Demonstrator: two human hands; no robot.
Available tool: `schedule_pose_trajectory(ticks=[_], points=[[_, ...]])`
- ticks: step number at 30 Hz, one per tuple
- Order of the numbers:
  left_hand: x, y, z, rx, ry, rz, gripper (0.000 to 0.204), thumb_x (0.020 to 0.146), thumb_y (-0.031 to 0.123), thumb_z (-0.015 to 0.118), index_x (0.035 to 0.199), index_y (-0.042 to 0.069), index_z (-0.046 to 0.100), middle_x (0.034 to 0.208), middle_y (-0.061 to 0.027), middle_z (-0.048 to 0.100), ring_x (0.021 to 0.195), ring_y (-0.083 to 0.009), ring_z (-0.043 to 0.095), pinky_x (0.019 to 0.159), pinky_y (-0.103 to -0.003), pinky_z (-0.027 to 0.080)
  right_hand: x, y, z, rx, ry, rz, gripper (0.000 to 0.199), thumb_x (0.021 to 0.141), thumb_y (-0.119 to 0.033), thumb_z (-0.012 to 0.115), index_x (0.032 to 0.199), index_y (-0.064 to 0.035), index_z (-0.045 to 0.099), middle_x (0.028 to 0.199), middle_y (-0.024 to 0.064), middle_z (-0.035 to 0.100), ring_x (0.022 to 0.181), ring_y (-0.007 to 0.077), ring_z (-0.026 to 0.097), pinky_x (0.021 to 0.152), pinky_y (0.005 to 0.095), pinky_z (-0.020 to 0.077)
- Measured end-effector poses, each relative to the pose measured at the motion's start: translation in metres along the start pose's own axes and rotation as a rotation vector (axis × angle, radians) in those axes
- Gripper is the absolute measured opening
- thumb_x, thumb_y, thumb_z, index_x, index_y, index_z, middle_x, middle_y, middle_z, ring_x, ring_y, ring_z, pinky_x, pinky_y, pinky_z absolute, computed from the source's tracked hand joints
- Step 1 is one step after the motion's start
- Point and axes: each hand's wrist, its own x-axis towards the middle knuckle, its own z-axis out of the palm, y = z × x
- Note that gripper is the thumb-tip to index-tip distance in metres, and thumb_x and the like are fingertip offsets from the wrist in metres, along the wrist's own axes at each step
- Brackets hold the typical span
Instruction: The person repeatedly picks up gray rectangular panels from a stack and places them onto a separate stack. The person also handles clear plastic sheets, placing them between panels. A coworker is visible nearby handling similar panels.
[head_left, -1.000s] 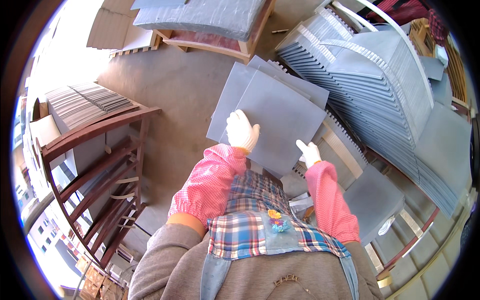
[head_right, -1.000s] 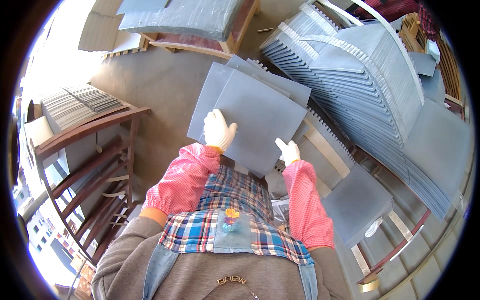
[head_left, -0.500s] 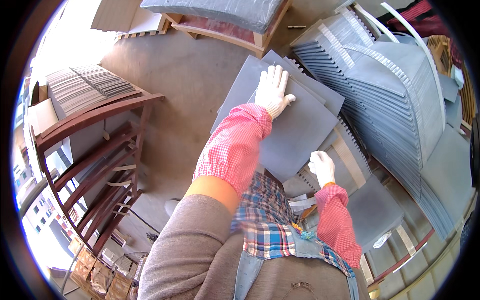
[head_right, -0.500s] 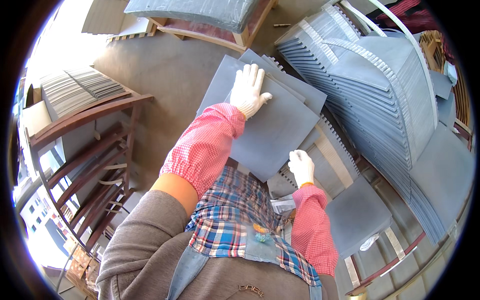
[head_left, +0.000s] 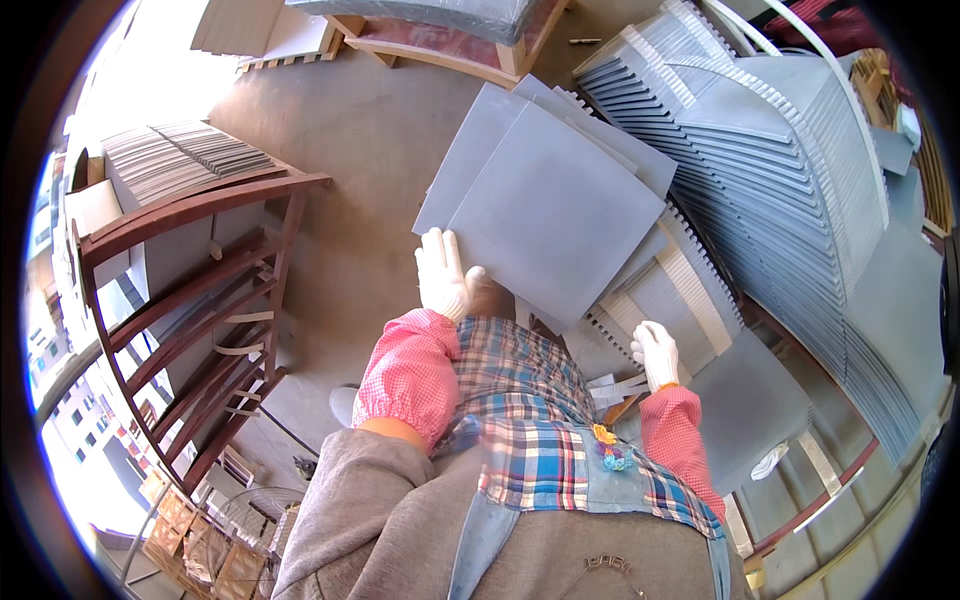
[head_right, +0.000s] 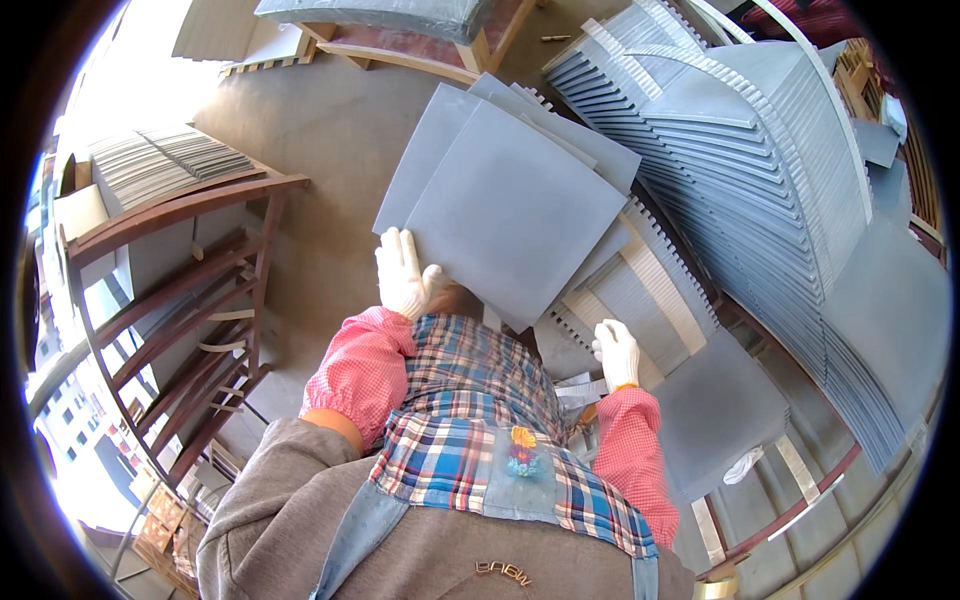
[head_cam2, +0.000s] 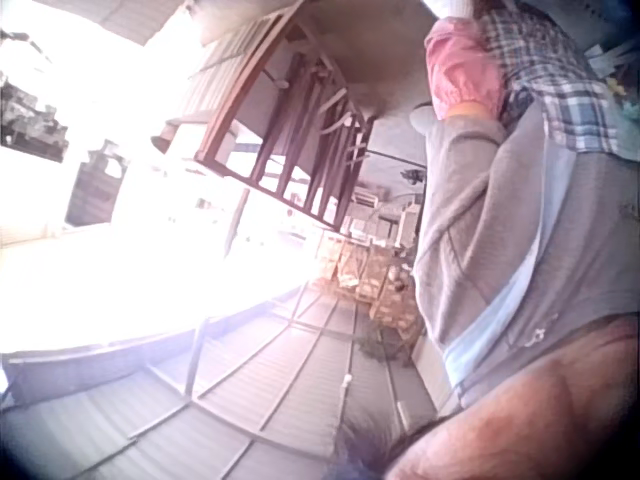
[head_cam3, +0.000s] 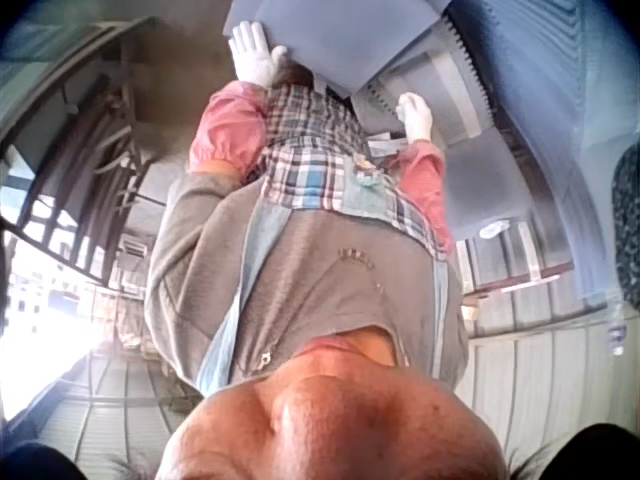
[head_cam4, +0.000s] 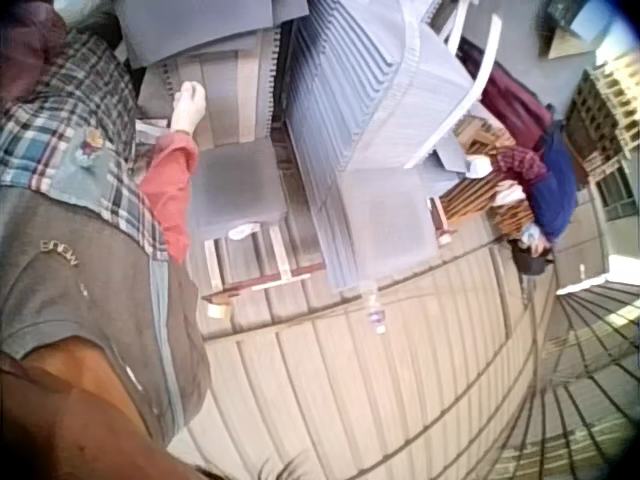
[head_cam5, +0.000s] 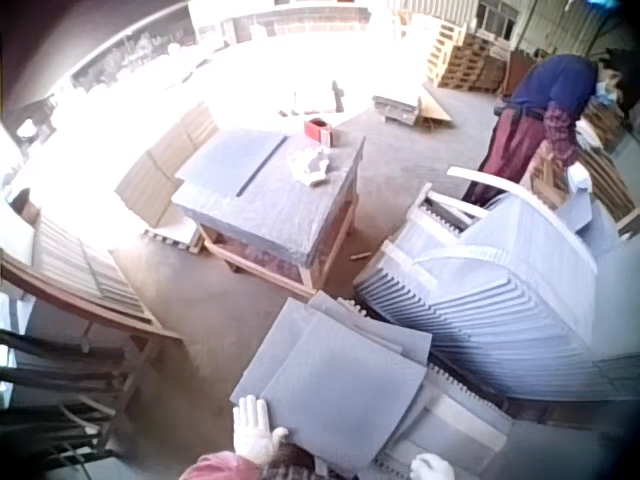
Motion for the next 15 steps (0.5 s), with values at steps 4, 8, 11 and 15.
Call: schedule_pose_trajectory(ticks=[4, 8, 11, 15], points=[[-0.051, -0.016, 0.000, 0.009, 0.022, -0.066, 0.074, 0.083, 0.036, 0.079, 0.136, -0.005, 0.047, 0.134, -0.0280, 0.051, 0.120, -0.0461, 0.052, 0.099, -0.056, 0.045, -0.007, 0.051, -0.060, -0.006, 0.192, 0.002, 0.038, 0.099, -0.021, 0.068, 0.132, -0.0011, 0.066, 0.104, 0.0069, 0.071, 0.085, 0.0127, 0.067, 0.074, 0.0285, 0.0557], [-0.099, -0.072, 0.071, -0.011, -0.603, -0.442, 0.073, 0.096, 0.059, 0.060, 0.130, -0.006, 0.057, 0.127, -0.0310, 0.065, 0.114, -0.0488, 0.064, 0.097, -0.055, 0.052, -0.038, 0.090, -0.129, -0.380, 0.562, -0.144, 0.042, 0.098, -0.029, 0.066, 0.133, -0.0060, 0.066, 0.112, 0.0187, 0.076, 0.100, 0.0287, 0.073, 0.090, 0.0384, 0.0550], [-0.090, -0.076, 0.088, -0.162, -0.590, -0.442, 0.069, 0.096, 0.055, 0.058, 0.125, -0.008, 0.067, 0.113, -0.0306, 0.073, 0.106, -0.0431, 0.070, 0.095, -0.048, 0.052, -0.085, 0.090, -0.174, -0.451, 0.749, -0.164, 0.042, 0.099, -0.036, 0.062, 0.133, -0.0106, 0.066, 0.118, 0.0179, 0.074, 0.111, 0.0391, 0.069, 0.097, 0.0462, 0.0529], [-0.063, -0.058, 0.076, -0.385, -0.529, -0.400, 0.060, 0.096, 0.049, 0.058, 0.104, -0.009, 0.073, 0.091, -0.0233, 0.073, 0.086, -0.0335, 0.068, 0.085, -0.043, 0.050, -0.128, 0.097, -0.252, -0.729, 1.265, -0.425, 0.040, 0.093, -0.026, 0.070, 0.130, -0.0110, 0.067, 0.129, 0.0131, 0.070, 0.121, 0.0343, 0.062, 0.104, 0.0453, 0.0486]])
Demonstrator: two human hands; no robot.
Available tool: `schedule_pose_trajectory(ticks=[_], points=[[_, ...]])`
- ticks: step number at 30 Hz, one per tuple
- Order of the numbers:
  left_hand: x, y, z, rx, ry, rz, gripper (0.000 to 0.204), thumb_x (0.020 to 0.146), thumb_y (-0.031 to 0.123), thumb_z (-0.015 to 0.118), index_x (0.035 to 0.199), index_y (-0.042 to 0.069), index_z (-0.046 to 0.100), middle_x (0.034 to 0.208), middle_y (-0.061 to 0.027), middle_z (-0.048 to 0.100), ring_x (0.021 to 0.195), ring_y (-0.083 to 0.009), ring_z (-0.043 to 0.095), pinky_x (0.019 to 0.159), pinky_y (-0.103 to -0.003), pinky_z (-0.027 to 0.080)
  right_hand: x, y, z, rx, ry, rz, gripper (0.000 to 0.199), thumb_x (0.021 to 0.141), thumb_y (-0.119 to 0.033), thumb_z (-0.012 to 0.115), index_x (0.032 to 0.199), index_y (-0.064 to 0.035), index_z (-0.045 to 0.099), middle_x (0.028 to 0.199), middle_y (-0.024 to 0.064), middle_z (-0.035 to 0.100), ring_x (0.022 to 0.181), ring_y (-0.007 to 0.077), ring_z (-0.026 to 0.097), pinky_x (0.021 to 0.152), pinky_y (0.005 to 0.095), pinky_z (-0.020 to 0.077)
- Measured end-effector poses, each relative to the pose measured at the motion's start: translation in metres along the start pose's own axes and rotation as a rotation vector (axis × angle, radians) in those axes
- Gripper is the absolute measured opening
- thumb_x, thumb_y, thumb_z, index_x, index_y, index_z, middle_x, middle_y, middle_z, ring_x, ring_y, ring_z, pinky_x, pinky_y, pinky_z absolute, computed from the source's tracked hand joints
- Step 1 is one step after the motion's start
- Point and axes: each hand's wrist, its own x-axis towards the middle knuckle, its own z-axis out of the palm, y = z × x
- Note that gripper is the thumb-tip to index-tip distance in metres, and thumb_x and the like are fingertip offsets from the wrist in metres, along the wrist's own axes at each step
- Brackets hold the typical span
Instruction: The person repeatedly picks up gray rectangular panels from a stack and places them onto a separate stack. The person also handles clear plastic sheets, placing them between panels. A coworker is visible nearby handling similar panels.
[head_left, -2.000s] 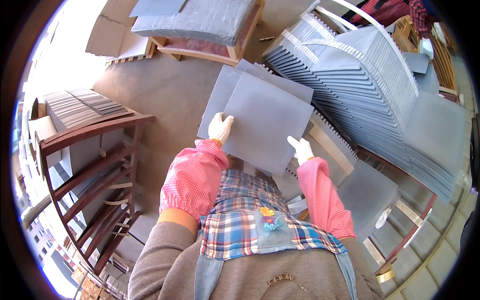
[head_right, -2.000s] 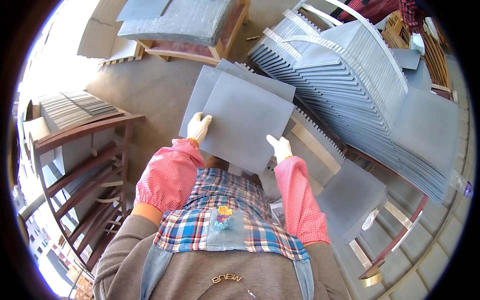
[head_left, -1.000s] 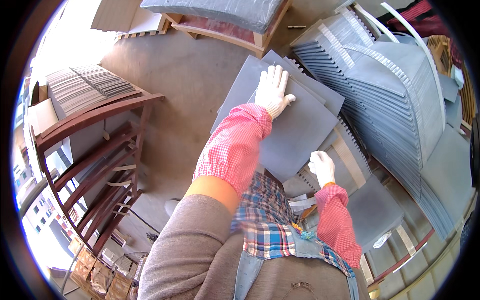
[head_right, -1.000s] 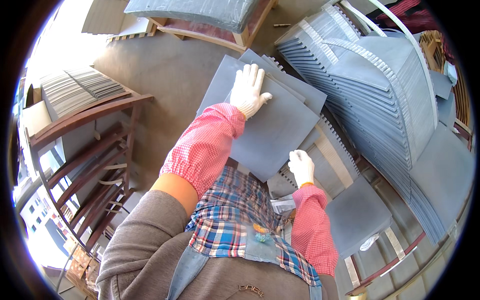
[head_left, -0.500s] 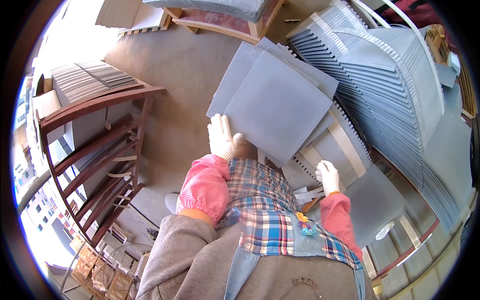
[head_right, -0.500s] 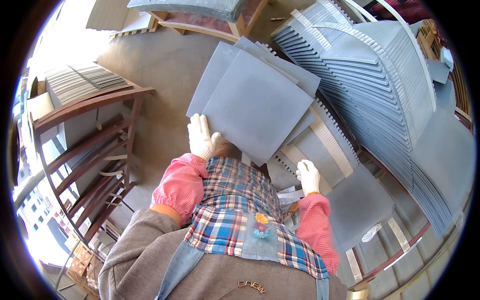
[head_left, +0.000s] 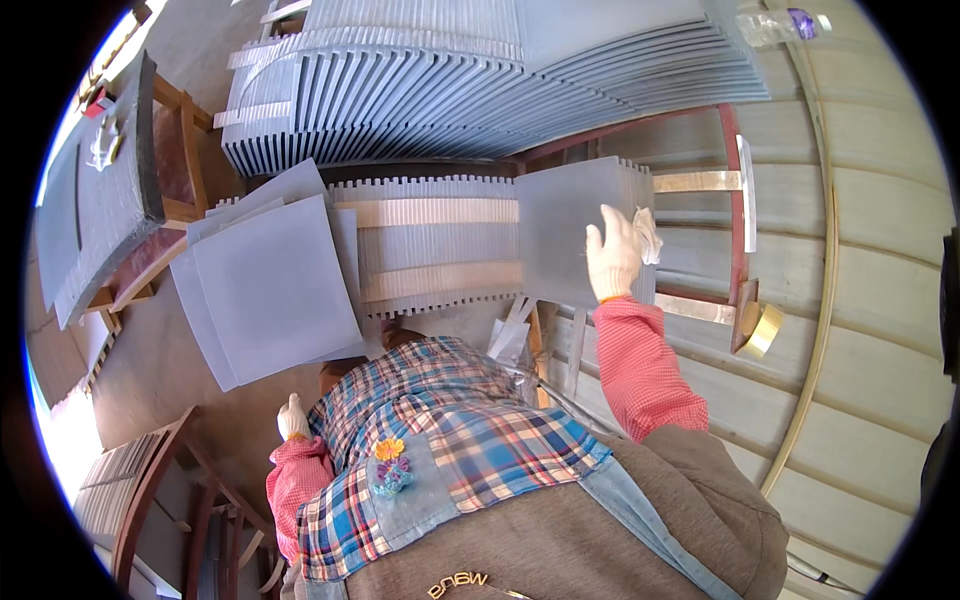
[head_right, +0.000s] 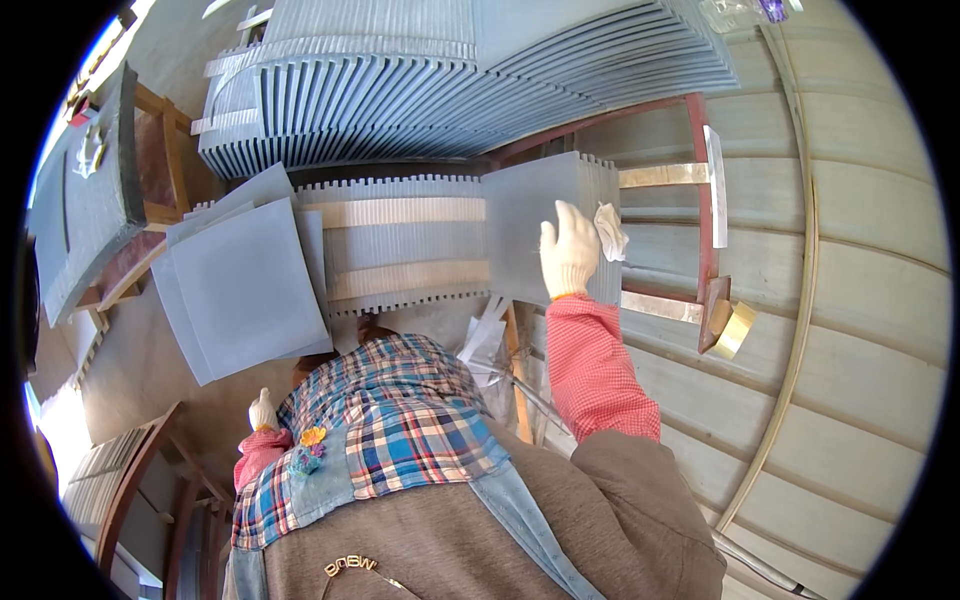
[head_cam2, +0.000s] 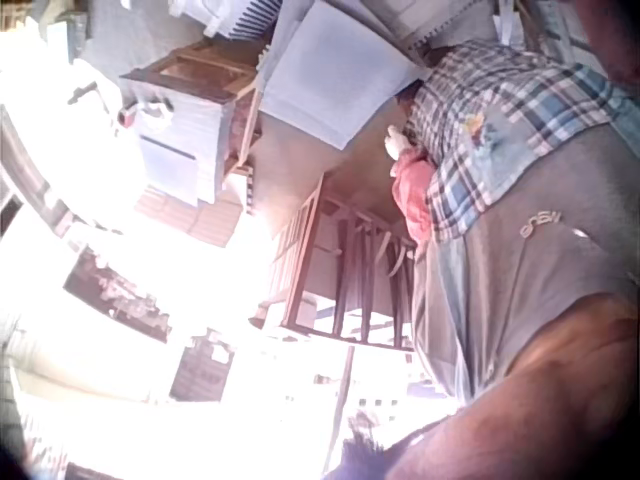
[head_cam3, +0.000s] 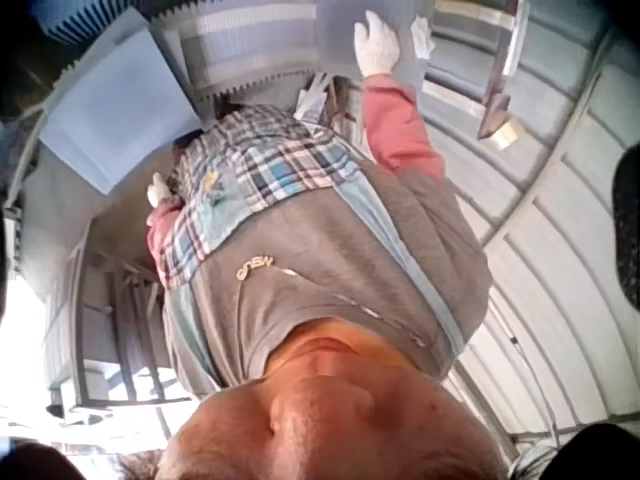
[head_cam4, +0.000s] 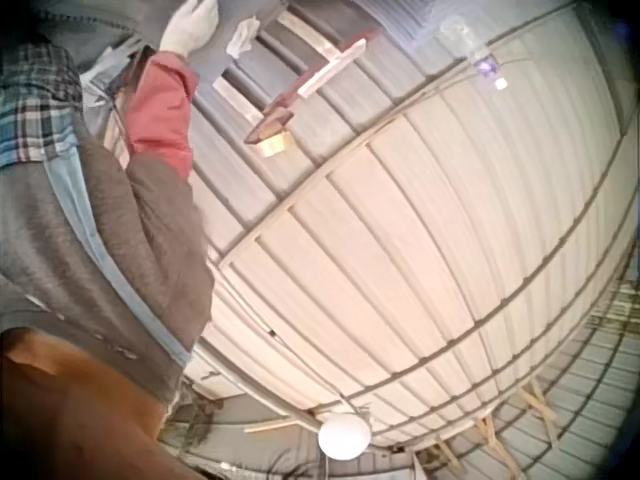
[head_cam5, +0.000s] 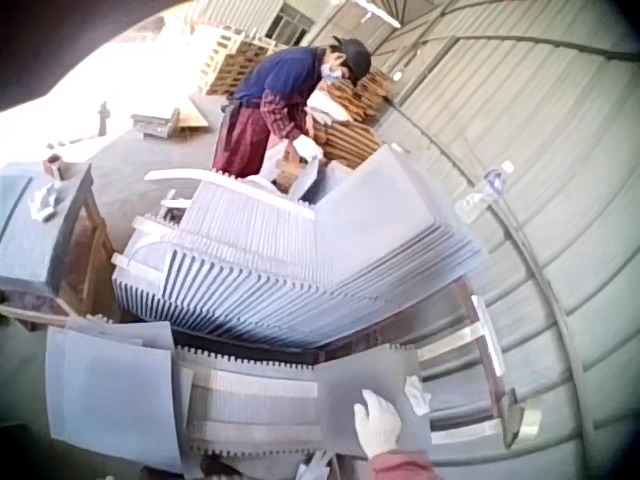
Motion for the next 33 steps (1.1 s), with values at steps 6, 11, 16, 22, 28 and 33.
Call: schedule_pose_trajectory(ticks=[6, 11, 16, 22, 28, 33], points=[[-0.004, 0.035, 0.000, -0.024, -0.043, 0.117, 0.061, 0.097, 0.050, 0.059, 0.098, -0.010, 0.072, 0.078, -0.0164, 0.070, 0.075, -0.0274, 0.063, 0.078, -0.043, 0.049, 0.000, 0.164, 0.021, 0.298, -0.180, 0.226, 0.053, 0.096, -0.014, 0.066, 0.147, -0.0240, 0.058, 0.142, 0.0153, 0.061, 0.127, 0.0347, 0.061, 0.110, 0.0435, 0.0470], [-0.024, 0.021, 0.005, -0.095, -0.085, 0.045, 0.056, 0.100, 0.044, 0.061, 0.100, -0.010, 0.073, 0.084, -0.0134, 0.070, 0.080, -0.0244, 0.062, 0.079, -0.042, 0.049, 0.028, 0.138, 0.005, 0.097, -0.180, 0.193, 0.051, 0.096, -0.012, 0.064, 0.143, -0.0299, 0.061, 0.126, 0.0120, 0.069, 0.117, 0.0358, 0.065, 0.098, 0.0457, 0.0529], [-0.037, 0.016, 0.005, -0.096, -0.125, -0.030, 0.053, 0.100, 0.043, 0.061, 0.102, -0.008, 0.074, 0.085, -0.0093, 0.070, 0.080, -0.0211, 0.060, 0.078, -0.040, 0.048, 0.122, 0.064, -0.001, -0.026, 0.053, -0.302, 0.045, 0.091, -0.005, 0.064, 0.130, -0.0263, 0.067, 0.110, 0.0071, 0.072, 0.103, 0.0294, 0.068, 0.088, 0.0418, 0.0556], [-0.060, 0.012, 0.003, -0.156, -0.086, -0.070, 0.050, 0.101, 0.041, 0.061, 0.110, -0.007, 0.073, 0.092, -0.0078, 0.071, 0.084, -0.0182, 0.060, 0.080, -0.037, 0.049, 0.103, 0.056, 0.097, -0.384, -0.086, -0.737, 0.019, 0.091, -0.020, 0.063, 0.102, -0.0064, 0.070, 0.098, 0.0082, 0.063, 0.104, 0.0282, 0.057, 0.103, 0.0466, 0.0378], [-0.074, -0.008, 0.012, -0.217, -0.143, -0.187, 0.050, 0.102, 0.041, 0.060, 0.110, -0.006, 0.073, 0.089, -0.0047, 0.068, 0.083, -0.0163, 0.058, 0.079, -0.035, 0.048, -0.088, 0.072, 0.154, -0.418, -0.571, -1.052, 0.019, 0.086, -0.021, 0.063, 0.101, -0.0118, 0.068, 0.102, 0.0025, 0.064, 0.108, 0.0247, 0.057, 0.107, 0.0456, 0.0380], [-0.090, -0.012, 0.020, -0.187, -0.129, -0.209, 0.050, 0.101, 0.039, 0.060, 0.115, -0.008, 0.072, 0.094, -0.0079, 0.070, 0.088, -0.0177, 0.060, 0.083, -0.036, 0.049, -0.007, 0.052, 0.172, -0.353, -0.601, -0.933, 0.023, 0.092, -0.026, 0.061, 0.109, -0.0125, 0.070, 0.110, 0.0048, 0.064, 0.113, 0.0258, 0.055, 0.109, 0.0479, 0.0341]])
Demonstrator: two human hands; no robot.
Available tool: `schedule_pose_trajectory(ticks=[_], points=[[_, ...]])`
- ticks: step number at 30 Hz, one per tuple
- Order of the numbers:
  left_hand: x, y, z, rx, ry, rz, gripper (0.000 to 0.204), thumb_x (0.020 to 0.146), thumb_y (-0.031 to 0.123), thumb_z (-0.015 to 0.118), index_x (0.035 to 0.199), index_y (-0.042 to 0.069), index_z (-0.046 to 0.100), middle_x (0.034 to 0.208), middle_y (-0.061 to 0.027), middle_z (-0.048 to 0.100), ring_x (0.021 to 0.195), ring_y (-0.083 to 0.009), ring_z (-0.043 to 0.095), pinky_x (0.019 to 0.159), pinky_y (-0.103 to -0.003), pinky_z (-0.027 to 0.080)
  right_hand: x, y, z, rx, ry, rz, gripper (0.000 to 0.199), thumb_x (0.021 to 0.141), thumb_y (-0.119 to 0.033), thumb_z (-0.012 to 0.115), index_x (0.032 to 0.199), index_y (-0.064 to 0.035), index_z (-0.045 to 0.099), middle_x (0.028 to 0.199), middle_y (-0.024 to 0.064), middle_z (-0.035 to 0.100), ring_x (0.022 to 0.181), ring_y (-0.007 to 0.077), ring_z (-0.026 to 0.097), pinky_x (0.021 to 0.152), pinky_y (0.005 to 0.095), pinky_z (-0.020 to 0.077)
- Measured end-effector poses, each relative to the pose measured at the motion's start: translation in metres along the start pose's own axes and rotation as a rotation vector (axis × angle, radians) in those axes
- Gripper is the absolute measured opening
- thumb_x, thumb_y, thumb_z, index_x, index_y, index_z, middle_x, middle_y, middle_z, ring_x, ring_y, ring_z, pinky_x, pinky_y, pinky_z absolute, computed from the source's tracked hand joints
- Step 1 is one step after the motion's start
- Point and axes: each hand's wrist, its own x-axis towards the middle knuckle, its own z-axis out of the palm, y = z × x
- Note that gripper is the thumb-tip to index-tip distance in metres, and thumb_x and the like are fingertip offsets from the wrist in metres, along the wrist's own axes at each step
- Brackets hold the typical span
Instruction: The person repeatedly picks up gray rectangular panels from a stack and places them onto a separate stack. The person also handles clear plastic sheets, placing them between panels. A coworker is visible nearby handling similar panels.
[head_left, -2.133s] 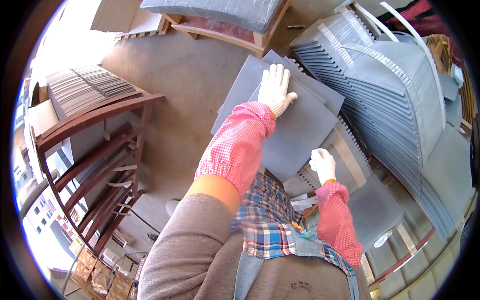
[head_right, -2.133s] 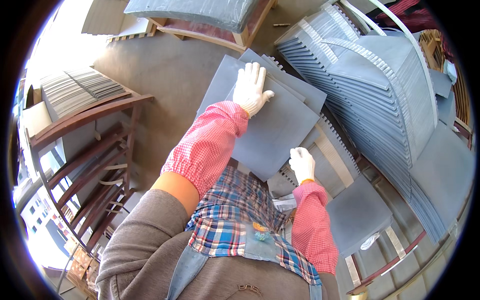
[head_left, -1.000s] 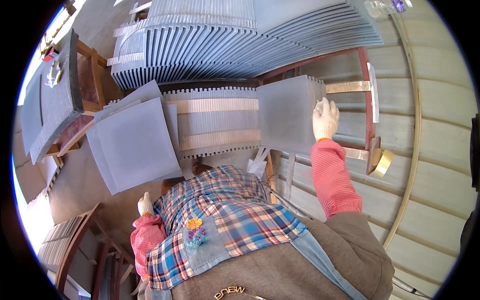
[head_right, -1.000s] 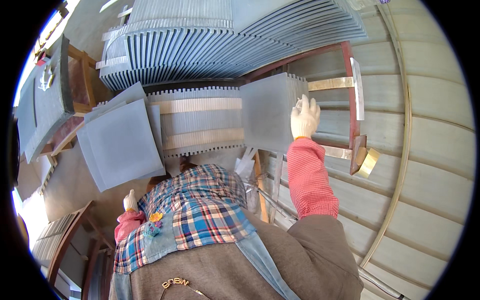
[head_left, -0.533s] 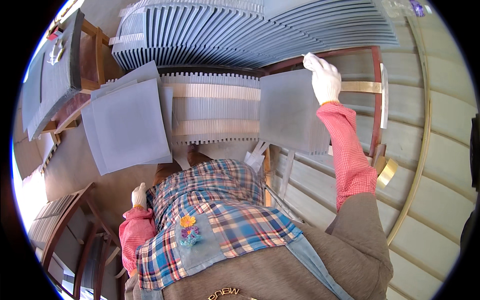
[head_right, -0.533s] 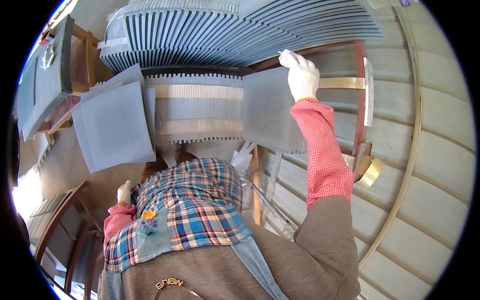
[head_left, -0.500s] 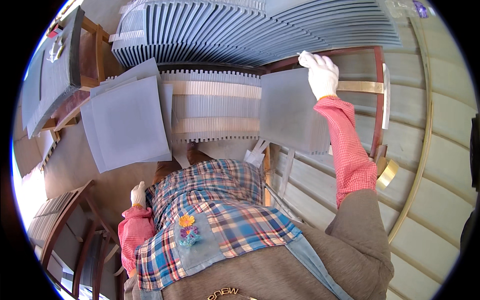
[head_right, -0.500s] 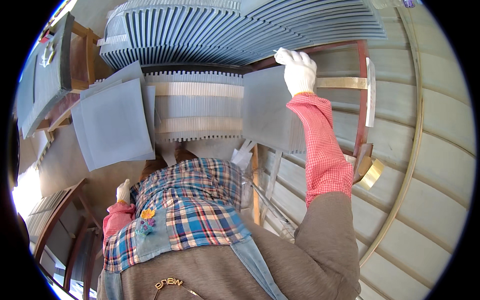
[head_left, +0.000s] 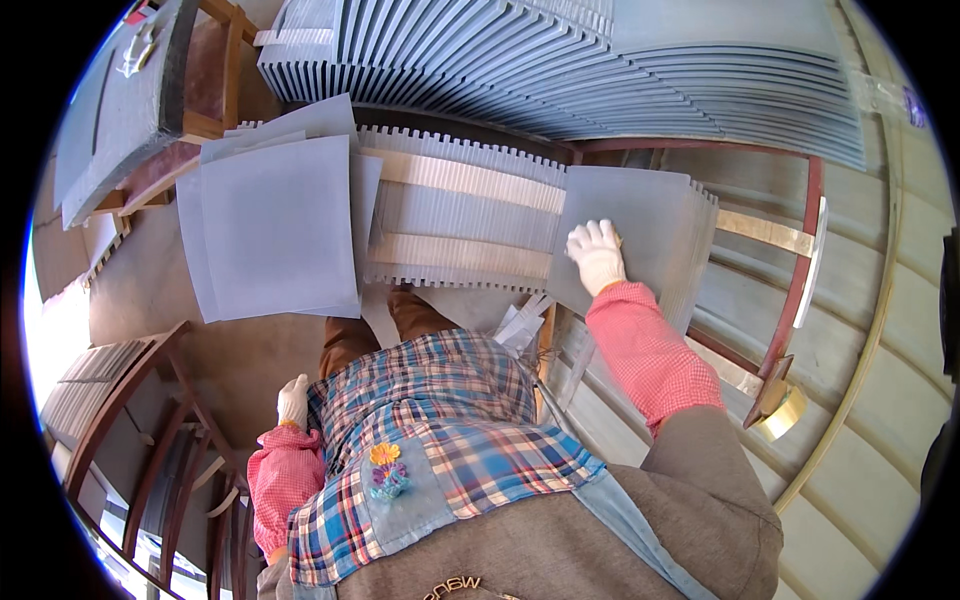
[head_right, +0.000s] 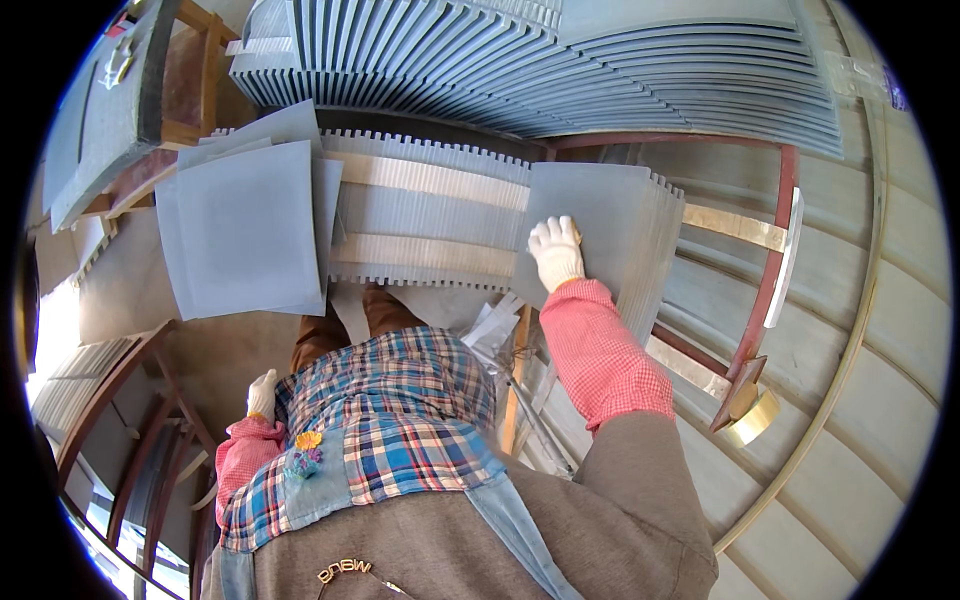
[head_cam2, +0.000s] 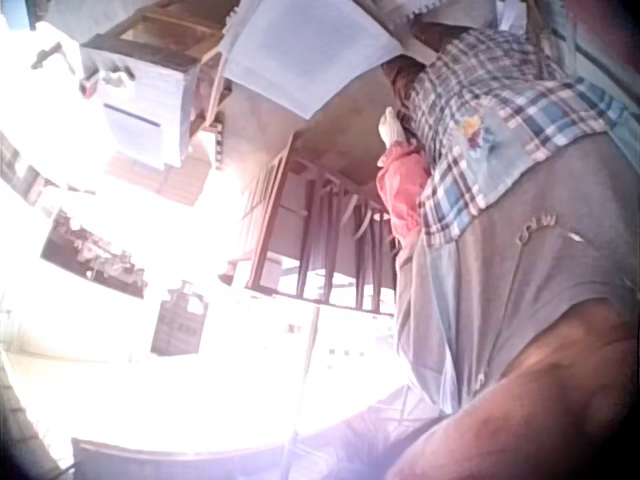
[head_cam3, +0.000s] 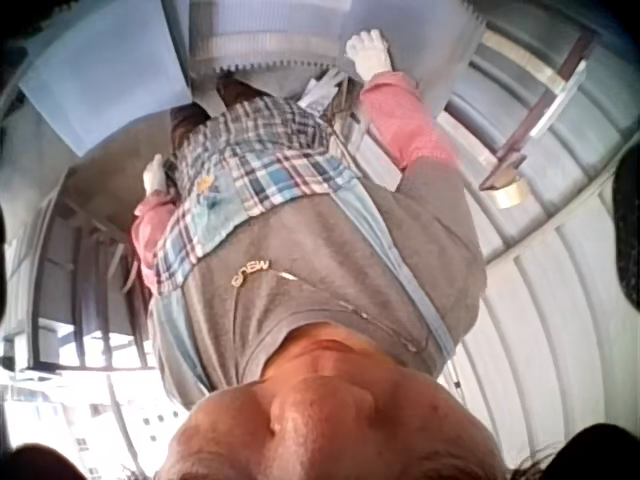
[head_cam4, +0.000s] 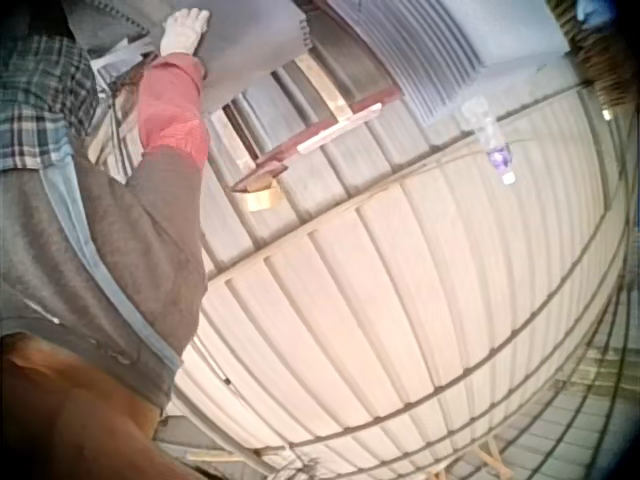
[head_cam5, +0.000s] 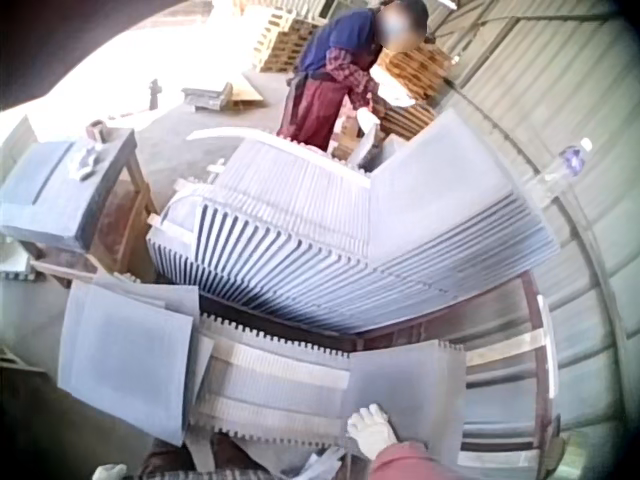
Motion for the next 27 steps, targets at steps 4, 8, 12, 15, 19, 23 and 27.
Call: schedule_pose_trajectory(ticks=[4, 8, 12, 15, 19, 23, 27], points=[[-0.005, 0.015, -0.005, 0.058, -0.001, -0.024, 0.050, 0.101, 0.038, 0.060, 0.119, -0.008, 0.072, 0.098, -0.0088, 0.072, 0.090, -0.0189, 0.062, 0.086, -0.036, 0.050, 0.083, 0.066, -0.005, -0.119, 0.232, 0.316, 0.031, 0.097, -0.028, 0.059, 0.120, -0.0115, 0.072, 0.117, 0.0075, 0.064, 0.117, 0.0270, 0.054, 0.112, 0.0497, 0.0307], [-0.012, 0.025, -0.006, 0.096, 0.038, 0.008, 0.050, 0.101, 0.038, 0.059, 0.118, -0.007, 0.072, 0.098, -0.0072, 0.072, 0.090, -0.0169, 0.061, 0.085, -0.034, 0.050, 0.092, 0.016, 0.051, -0.051, -0.078, 0.264, 0.039, 0.096, -0.021, 0.058, 0.132, -0.0096, 0.068, 0.134, 0.0081, 0.062, 0.131, 0.0299, 0.050, 0.122, 0.0529, 0.0233], [-0.023, 0.012, -0.002, 0.017, 0.021, -0.069, 0.049, 0.101, 0.037, 0.059, 0.119, -0.007, 0.072, 0.099, -0.0071, 0.071, 0.090, -0.0157, 0.061, 0.085, -0.034, 0.049, 0.030, -0.065, 0.083, -0.034, 0.156, 0.034, 0.024, 0.087, -0.018, 0.060, 0.105, -0.0095, 0.073, 0.111, 0.0056, 0.065, 0.113, 0.0263, 0.057, 0.111, 0.0486, 0.0355], [-0.014, -0.001, 0.008, 0.033, -0.016, -0.086, 0.049, 0.103, 0.038, 0.058, 0.123, -0.005, 0.071, 0.105, -0.0093, 0.073, 0.096, -0.0182, 0.064, 0.089, -0.035, 0.050, -0.019, -0.090, 0.064, 0.073, -0.136, -0.117, 0.022, 0.087, -0.019, 0.060, 0.100, -0.0109, 0.076, 0.114, 0.0036, 0.067, 0.115, 0.0251, 0.058, 0.112, 0.0489, 0.0351], [-0.004, 0.004, 0.014, 0.041, -0.042, -0.053, 0.050, 0.103, 0.037, 0.058, 0.126, -0.005, 0.070, 0.113, -0.0128, 0.075, 0.105, -0.0230, 0.067, 0.097, -0.038, 0.051, -0.030, -0.054, 0.051, 0.132, -0.134, -0.213, 0.021, 0.090, -0.018, 0.058, 0.096, -0.0153, 0.078, 0.110, 0.0004, 0.069, 0.116, 0.0233, 0.058, 0.115, 0.0506, 0.0318], [0.001, 0.013, 0.010, 0.044, -0.066, -0.006, 0.050, 0.103, 0.035, 0.061, 0.129, -0.007, 0.068, 0.115, -0.0116, 0.074, 0.105, -0.0216, 0.067, 0.097, -0.036, 0.051, 0.057, 0.040, 0.019, -0.036, 0.082, 0.058, 0.024, 0.093, -0.018, 0.058, 0.107, -0.0135, 0.076, 0.119, 0.0022, 0.068, 0.119, 0.0248, 0.057, 0.117, 0.0535, 0.0284], [0.001, 0.033, -0.004, 0.040, -0.047, 0.005, 0.052, 0.103, 0.035, 0.062, 0.132, -0.008, 0.066, 0.120, -0.0121, 0.073, 0.110, -0.0216, 0.066, 0.099, -0.036, 0.050, 0.101, 0.082, 0.007, -0.079, 0.159, 0.277, 0.029, 0.095, -0.021, 0.058, 0.117, -0.0144, 0.075, 0.124, 0.0035, 0.067, 0.123, 0.0251, 0.055, 0.118, 0.0563, 0.0253]])
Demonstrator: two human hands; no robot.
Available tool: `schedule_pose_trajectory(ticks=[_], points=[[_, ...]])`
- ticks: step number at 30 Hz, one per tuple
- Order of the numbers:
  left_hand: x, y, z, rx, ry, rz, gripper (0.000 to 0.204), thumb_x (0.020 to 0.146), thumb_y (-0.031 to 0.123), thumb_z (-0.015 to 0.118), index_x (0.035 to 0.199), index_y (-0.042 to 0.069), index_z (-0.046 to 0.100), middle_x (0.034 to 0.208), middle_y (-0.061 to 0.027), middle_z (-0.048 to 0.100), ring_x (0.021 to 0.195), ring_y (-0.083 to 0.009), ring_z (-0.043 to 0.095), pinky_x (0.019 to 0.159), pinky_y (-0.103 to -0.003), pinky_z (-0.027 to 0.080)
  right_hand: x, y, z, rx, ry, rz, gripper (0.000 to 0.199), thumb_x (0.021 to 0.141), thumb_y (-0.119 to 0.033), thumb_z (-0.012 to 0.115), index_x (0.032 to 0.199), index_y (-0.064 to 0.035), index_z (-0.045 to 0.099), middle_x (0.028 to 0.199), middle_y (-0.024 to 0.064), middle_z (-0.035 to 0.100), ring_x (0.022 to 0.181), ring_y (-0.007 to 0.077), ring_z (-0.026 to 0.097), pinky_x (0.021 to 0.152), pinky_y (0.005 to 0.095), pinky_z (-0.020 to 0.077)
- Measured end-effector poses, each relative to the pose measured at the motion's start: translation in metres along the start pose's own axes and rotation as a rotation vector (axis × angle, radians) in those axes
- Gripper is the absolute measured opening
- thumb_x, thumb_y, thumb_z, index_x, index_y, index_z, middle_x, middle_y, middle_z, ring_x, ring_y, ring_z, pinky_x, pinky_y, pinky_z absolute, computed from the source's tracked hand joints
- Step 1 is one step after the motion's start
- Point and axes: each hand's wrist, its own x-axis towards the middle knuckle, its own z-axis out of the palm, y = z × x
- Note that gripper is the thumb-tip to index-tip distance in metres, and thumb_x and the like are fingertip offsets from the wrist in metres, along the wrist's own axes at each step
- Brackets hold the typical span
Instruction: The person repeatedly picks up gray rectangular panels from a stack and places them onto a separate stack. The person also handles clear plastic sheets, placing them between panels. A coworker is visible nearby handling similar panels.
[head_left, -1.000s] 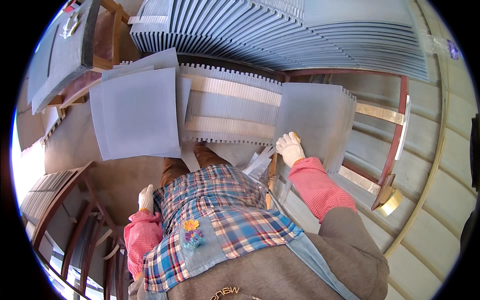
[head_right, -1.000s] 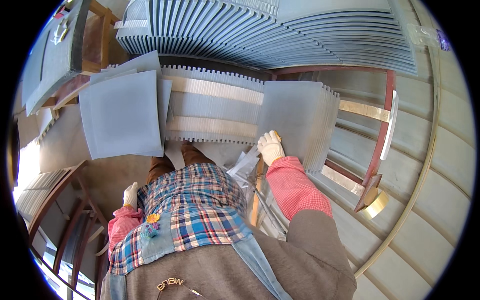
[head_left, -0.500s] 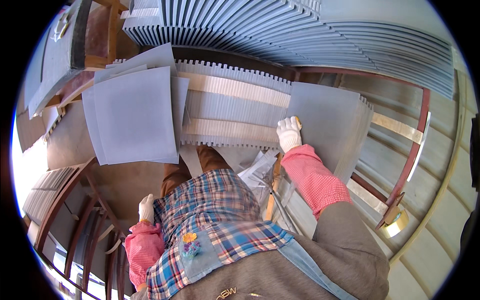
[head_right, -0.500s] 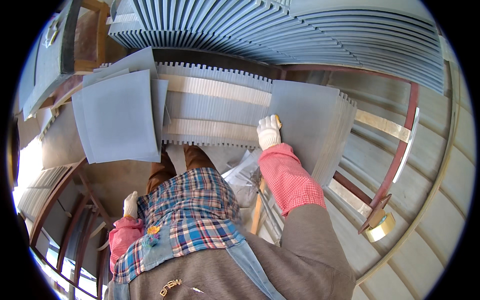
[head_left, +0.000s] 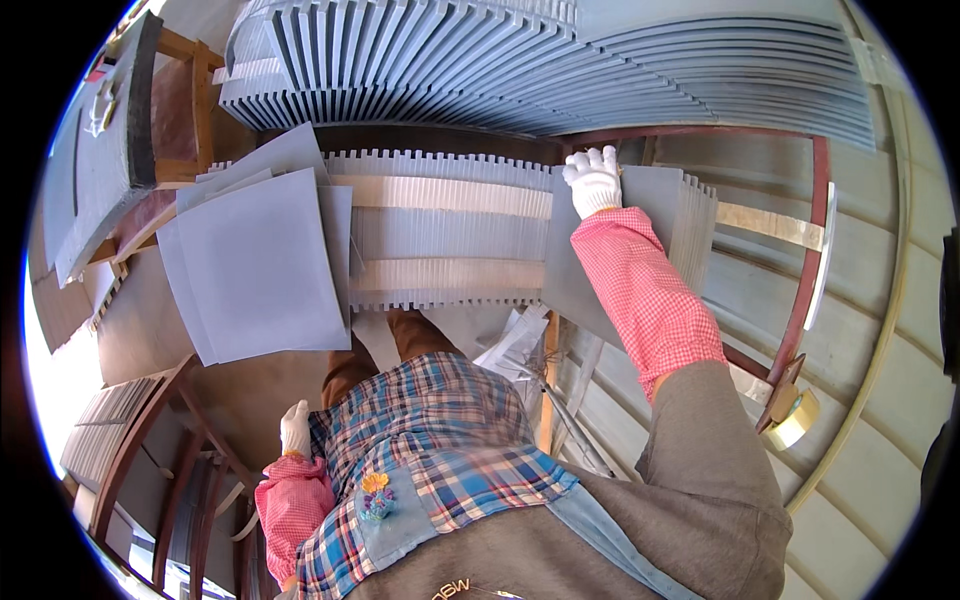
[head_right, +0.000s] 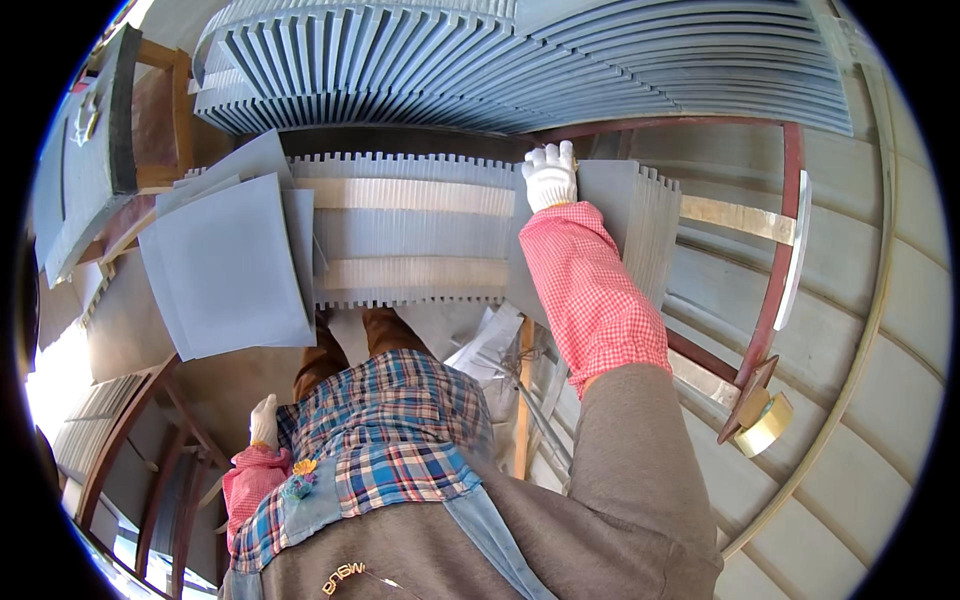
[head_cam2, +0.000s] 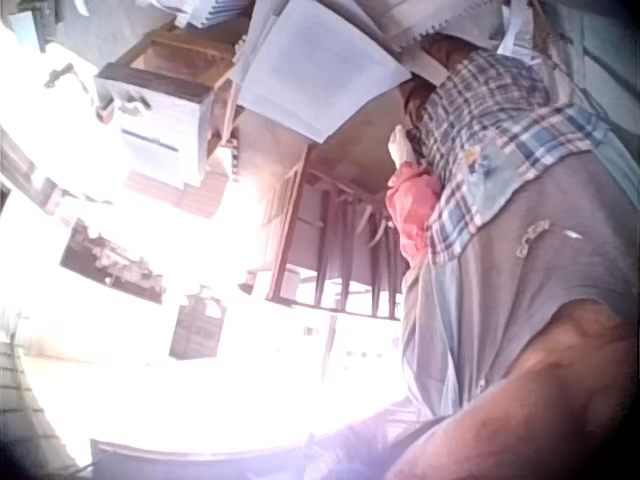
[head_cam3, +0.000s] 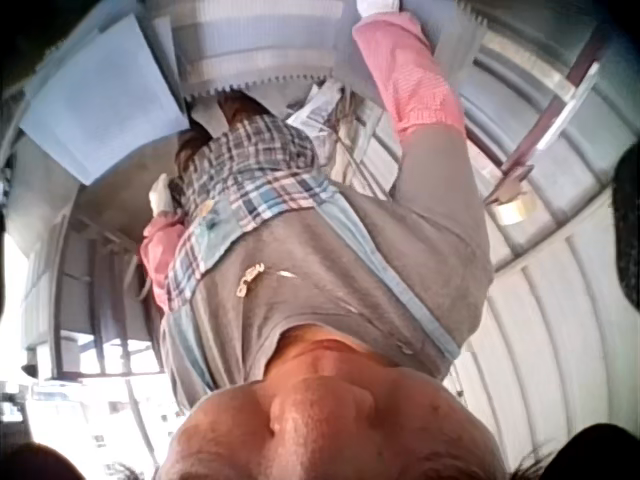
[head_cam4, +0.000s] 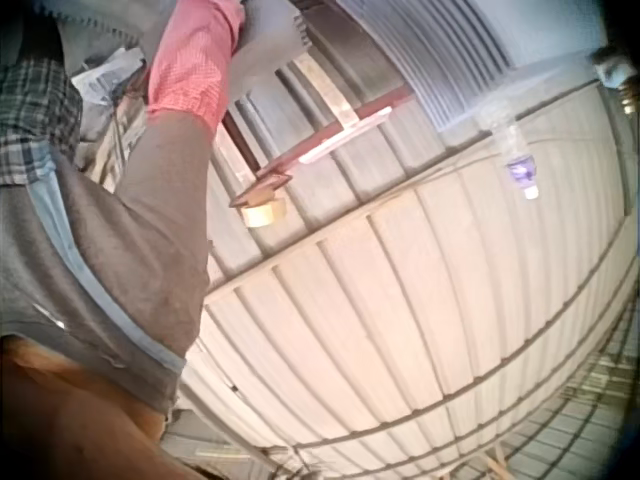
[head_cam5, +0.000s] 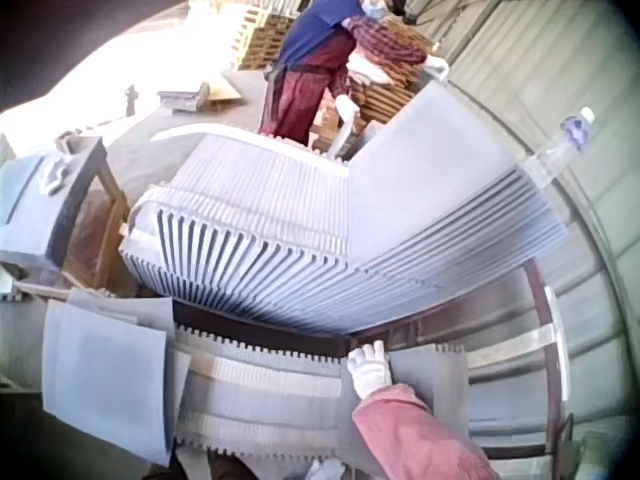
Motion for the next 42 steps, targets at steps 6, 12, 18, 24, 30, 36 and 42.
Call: schedule_pose_trajectory(ticks=[6, 12, 18, 24, 30, 36, 42], points=[[0.018, 0.005, -0.005, -0.024, -0.044, 0.063, 0.052, 0.103, 0.038, 0.062, 0.128, -0.007, 0.069, 0.107, -0.0079, 0.072, 0.097, -0.0186, 0.063, 0.090, -0.035, 0.051, -0.068, 0.029, -0.085, 0.105, 0.084, 0.037, 0.025, 0.093, -0.016, 0.059, 0.112, -0.0132, 0.074, 0.125, 0.0040, 0.065, 0.120, 0.0262, 0.055, 0.115, 0.0526, 0.0303], [0.039, 0.046, 0.011, 0.135, -0.130, 0.169, 0.051, 0.102, 0.041, 0.060, 0.120, -0.005, 0.073, 0.103, -0.0097, 0.075, 0.096, -0.0200, 0.066, 0.088, -0.038, 0.051, -0.153, 0.046, -0.185, 0.247, 0.249, 0.272, 0.028, 0.089, -0.011, 0.063, 0.117, -0.0123, 0.067, 0.123, 0.0024, 0.063, 0.116, 0.0257, 0.057, 0.104, 0.0411, 0.0432], [0.051, 0.076, 0.004, 0.106, -0.095, 0.335, 0.050, 0.102, 0.041, 0.060, 0.114, -0.005, 0.074, 0.100, -0.0100, 0.073, 0.093, -0.0208, 0.064, 0.089, -0.038, 0.049, -0.240, -0.021, -0.201, 0.350, 0.265, 0.294, 0.025, 0.086, -0.010, 0.065, 0.110, -0.0097, 0.067, 0.120, 0.0020, 0.062, 0.114, 0.0262, 0.057, 0.099, 0.0403, 0.0465], [0.044, 0.089, -0.004, 0.045, -0.047, 0.266, 0.051, 0.102, 0.043, 0.062, 0.114, -0.005, 0.074, 0.099, -0.0089, 0.073, 0.094, -0.0189, 0.062, 0.088, -0.038, 0.049, -0.284, -0.054, -0.168, 0.426, 0.170, 0.289, 0.017, 0.083, -0.011, 0.066, 0.099, -0.0075, 0.067, 0.115, 0.0036, 0.062, 0.114, 0.0234, 0.058, 0.098, 0.0397, 0.0473], [0.026, 0.110, -0.007, 0.141, -0.053, 0.320, 0.054, 0.100, 0.047, 0.061, 0.119, -0.003, 0.074, 0.105, -0.0122, 0.075, 0.098, -0.0219, 0.065, 0.091, -0.041, 0.050, -0.216, -0.030, -0.164, 0.206, 0.343, 0.264, 0.015, 0.084, -0.016, 0.065, 0.095, -0.0090, 0.072, 0.105, 0.0027, 0.067, 0.109, 0.0225, 0.060, 0.095, 0.0360, 0.0483], [0.019, 0.119, -0.019, 0.155, -0.078, 0.366, 0.051, 0.099, 0.042, 0.062, 0.118, -0.004, 0.074, 0.105, -0.0101, 0.075, 0.097, -0.0200, 0.064, 0.090, -0.039, 0.050, -0.223, -0.073, -0.133, 0.013, -0.340, 0.111, 0.015, 0.089, -0.022, 0.063, 0.081, -0.0191, 0.075, 0.095, -0.0009, 0.073, 0.098, 0.0217, 0.067, 0.086, 0.0392, 0.0501], [-0.008, 0.125, -0.006, 0.156, -0.052, 0.296, 0.051, 0.099, 0.042, 0.063, 0.119, -0.003, 0.075, 0.103, -0.0072, 0.074, 0.094, -0.0167, 0.063, 0.088, -0.037, 0.051, -0.249, -0.036, -0.202, 0.537, 0.237, 0.310, 0.012, 0.089, -0.018, 0.062, 0.090, -0.0217, 0.073, 0.106, -0.0034, 0.074, 0.098, 0.0200, 0.069, 0.089, 0.0401, 0.0489]])
